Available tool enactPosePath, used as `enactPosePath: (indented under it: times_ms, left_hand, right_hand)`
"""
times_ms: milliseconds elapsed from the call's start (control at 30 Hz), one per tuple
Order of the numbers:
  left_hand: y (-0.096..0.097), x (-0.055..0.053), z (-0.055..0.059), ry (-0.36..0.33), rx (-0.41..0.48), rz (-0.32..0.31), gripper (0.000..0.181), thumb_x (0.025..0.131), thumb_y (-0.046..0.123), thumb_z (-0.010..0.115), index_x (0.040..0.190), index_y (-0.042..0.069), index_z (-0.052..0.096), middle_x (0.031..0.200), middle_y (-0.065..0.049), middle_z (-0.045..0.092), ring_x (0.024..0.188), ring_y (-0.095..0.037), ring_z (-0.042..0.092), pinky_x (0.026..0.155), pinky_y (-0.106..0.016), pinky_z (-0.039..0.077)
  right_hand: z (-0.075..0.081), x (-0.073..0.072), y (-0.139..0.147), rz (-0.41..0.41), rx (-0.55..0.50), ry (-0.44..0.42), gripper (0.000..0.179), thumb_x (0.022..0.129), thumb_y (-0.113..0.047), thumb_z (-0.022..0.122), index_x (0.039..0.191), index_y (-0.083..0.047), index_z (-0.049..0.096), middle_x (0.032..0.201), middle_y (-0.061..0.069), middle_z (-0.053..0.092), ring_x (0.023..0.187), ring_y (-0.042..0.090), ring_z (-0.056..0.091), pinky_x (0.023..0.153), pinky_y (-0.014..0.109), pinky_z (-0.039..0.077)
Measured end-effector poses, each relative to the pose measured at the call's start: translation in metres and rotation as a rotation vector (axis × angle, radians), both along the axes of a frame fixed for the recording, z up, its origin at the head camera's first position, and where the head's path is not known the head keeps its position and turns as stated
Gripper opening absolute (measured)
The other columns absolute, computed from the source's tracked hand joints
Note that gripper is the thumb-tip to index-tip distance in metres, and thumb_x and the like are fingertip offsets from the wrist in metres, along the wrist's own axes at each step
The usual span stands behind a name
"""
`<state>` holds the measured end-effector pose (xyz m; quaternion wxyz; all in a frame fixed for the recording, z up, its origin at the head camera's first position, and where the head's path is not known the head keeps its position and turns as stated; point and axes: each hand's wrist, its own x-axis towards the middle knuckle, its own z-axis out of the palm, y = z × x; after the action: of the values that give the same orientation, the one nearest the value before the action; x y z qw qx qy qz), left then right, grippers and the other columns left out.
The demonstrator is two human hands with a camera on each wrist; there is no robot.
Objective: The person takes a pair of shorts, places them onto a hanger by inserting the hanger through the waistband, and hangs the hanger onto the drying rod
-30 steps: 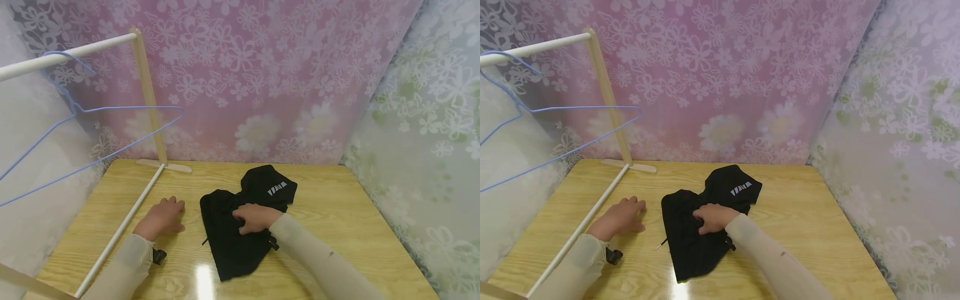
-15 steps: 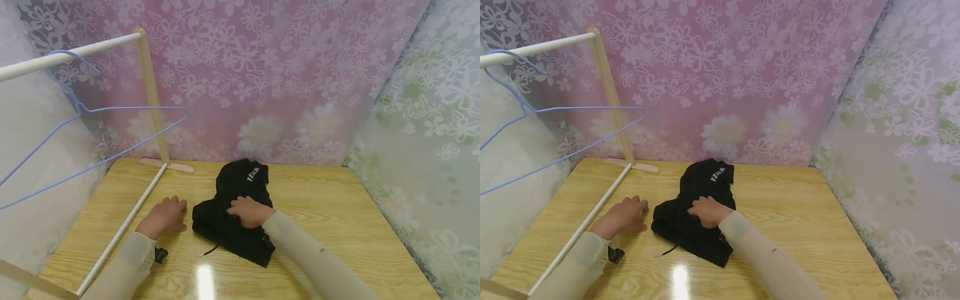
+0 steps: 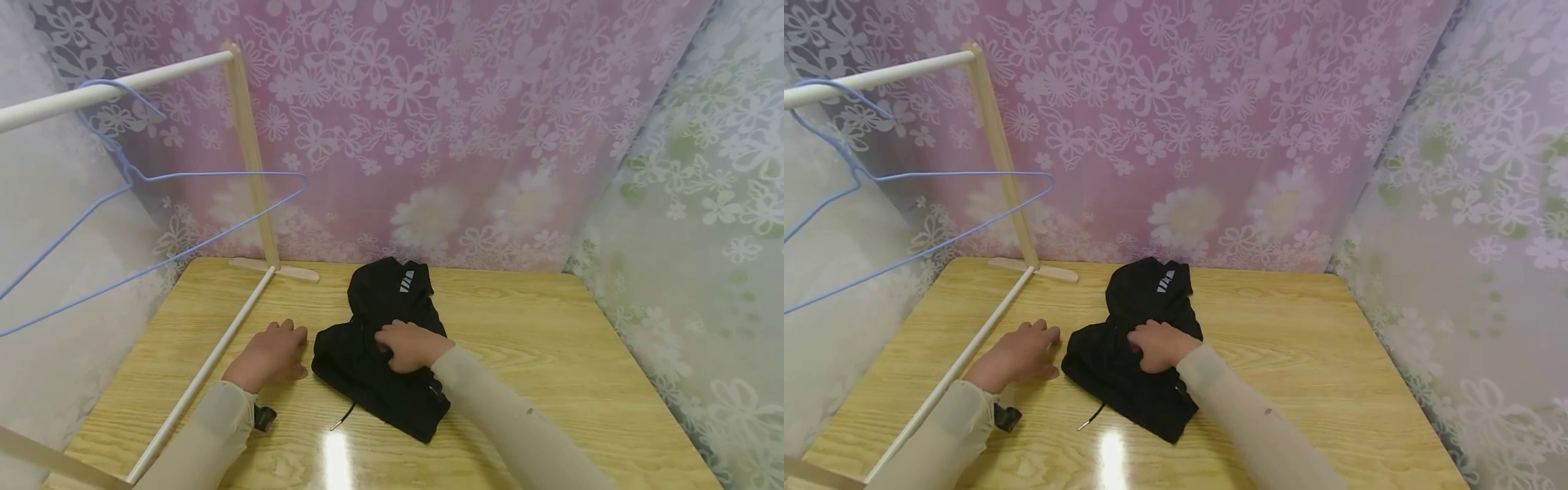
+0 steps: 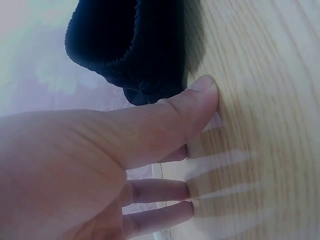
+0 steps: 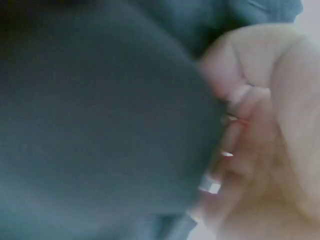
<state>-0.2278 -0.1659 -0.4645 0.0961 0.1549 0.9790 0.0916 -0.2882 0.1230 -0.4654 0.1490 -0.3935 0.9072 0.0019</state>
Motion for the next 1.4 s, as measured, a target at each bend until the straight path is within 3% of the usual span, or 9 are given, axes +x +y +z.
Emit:
enactPosePath:
  times_ms: [167, 267, 400, 533, 733, 933, 1067, 1200, 1400]
  left_hand:
    - [0.0, 0.001, 0.004, 0.0, -0.003, -0.001, 0.05, 0.081, 0.033, 0.09, 0.116, 0.008, 0.065, 0.104, -0.011, 0.056, 0.09, -0.031, 0.054, 0.074, -0.048, 0.051]
    - [-0.002, 0.002, 0.006, 0.007, -0.01, 0.002, 0.05, 0.081, 0.033, 0.09, 0.115, 0.008, 0.065, 0.104, -0.011, 0.056, 0.089, -0.03, 0.053, 0.073, -0.048, 0.051]
    - [-0.004, 0.002, 0.006, 0.024, -0.017, -0.005, 0.051, 0.081, 0.035, 0.09, 0.116, 0.007, 0.065, 0.103, -0.011, 0.056, 0.087, -0.03, 0.053, 0.072, -0.047, 0.051]
    - [-0.005, 0.0, 0.004, 0.035, -0.019, -0.012, 0.052, 0.082, 0.036, 0.089, 0.118, 0.007, 0.063, 0.104, -0.012, 0.055, 0.088, -0.03, 0.053, 0.071, -0.048, 0.051]
    - [-0.003, -0.001, 0.005, 0.031, -0.008, -0.001, 0.051, 0.083, 0.034, 0.088, 0.118, 0.006, 0.062, 0.106, -0.014, 0.056, 0.093, -0.034, 0.055, 0.074, -0.052, 0.051]
    - [0.0, 0.0, 0.006, -0.157, 0.065, 0.043, 0.071, 0.085, 0.031, 0.079, 0.141, 0.001, 0.049, 0.131, -0.028, 0.049, 0.117, -0.048, 0.048, 0.09, -0.058, 0.048]
    - [-0.002, -0.004, 0.009, -0.293, 0.299, 0.032, 0.091, 0.089, 0.03, 0.07, 0.164, 0.011, 0.024, 0.161, -0.027, 0.029, 0.142, -0.048, 0.035, 0.103, -0.06, 0.042]
    - [0.003, -0.009, 0.012, -0.39, 0.56, -0.054, 0.09, 0.093, 0.036, 0.07, 0.166, 0.018, 0.02, 0.167, -0.015, 0.027, 0.148, -0.036, 0.035, 0.111, -0.057, 0.037]
    - [0.009, -0.009, 0.012, -0.27, 0.498, -0.169, 0.052, 0.1, 0.02, 0.066, 0.15, 0.018, 0.052, 0.15, -0.01, 0.053, 0.124, -0.03, 0.058, 0.096, -0.049, 0.049]
  right_hand:
    - [0.029, 0.016, 0.013, 0.044, -0.158, 0.056, 0.014, 0.095, -0.027, 0.071, 0.102, -0.018, 0.063, 0.093, -0.005, 0.059, 0.08, 0.014, 0.052, 0.077, 0.032, 0.048]
    - [0.041, 0.034, 0.017, 0.032, -0.136, -0.029, 0.029, 0.092, -0.046, 0.074, 0.089, -0.022, 0.06, 0.077, -0.009, 0.055, 0.066, 0.01, 0.05, 0.063, 0.028, 0.044]
    - [0.03, 0.06, 0.016, 0.003, 0.068, -0.114, 0.047, 0.081, -0.067, 0.076, 0.093, -0.023, 0.062, 0.072, -0.012, 0.054, 0.062, 0.007, 0.05, 0.061, 0.026, 0.044]
    - [0.01, 0.066, 0.017, 0.007, 0.105, -0.093, 0.04, 0.083, -0.051, 0.078, 0.102, -0.02, 0.061, 0.075, -0.012, 0.053, 0.064, 0.006, 0.049, 0.062, 0.025, 0.044]
    - [0.014, 0.051, 0.035, -0.025, -0.098, -0.279, 0.011, 0.093, -0.013, 0.065, 0.091, -0.022, 0.06, 0.078, -0.011, 0.049, 0.067, 0.008, 0.044, 0.064, 0.027, 0.038]
    - [0.018, 0.042, 0.053, -0.077, -0.321, -0.33, 0.016, 0.099, -0.002, 0.054, 0.094, -0.016, 0.059, 0.072, -0.008, 0.041, 0.06, 0.007, 0.04, 0.062, 0.026, 0.037]
    - [0.024, 0.042, 0.058, -0.11, -0.484, -0.278, 0.019, 0.098, -0.002, 0.053, 0.108, -0.014, 0.064, 0.066, -0.01, 0.038, 0.056, 0.005, 0.036, 0.061, 0.025, 0.037]
    - [0.035, 0.044, 0.056, -0.119, -0.716, -0.243, 0.025, 0.095, 0.001, 0.051, 0.111, -0.013, 0.065, 0.06, -0.01, 0.033, 0.05, 0.005, 0.028, 0.054, 0.024, 0.033]
    - [0.054, 0.051, 0.053, -0.086, -0.912, -0.219, 0.033, 0.091, 0.007, 0.048, 0.107, -0.013, 0.068, 0.06, -0.012, 0.034, 0.049, 0.004, 0.024, 0.054, 0.025, 0.033]
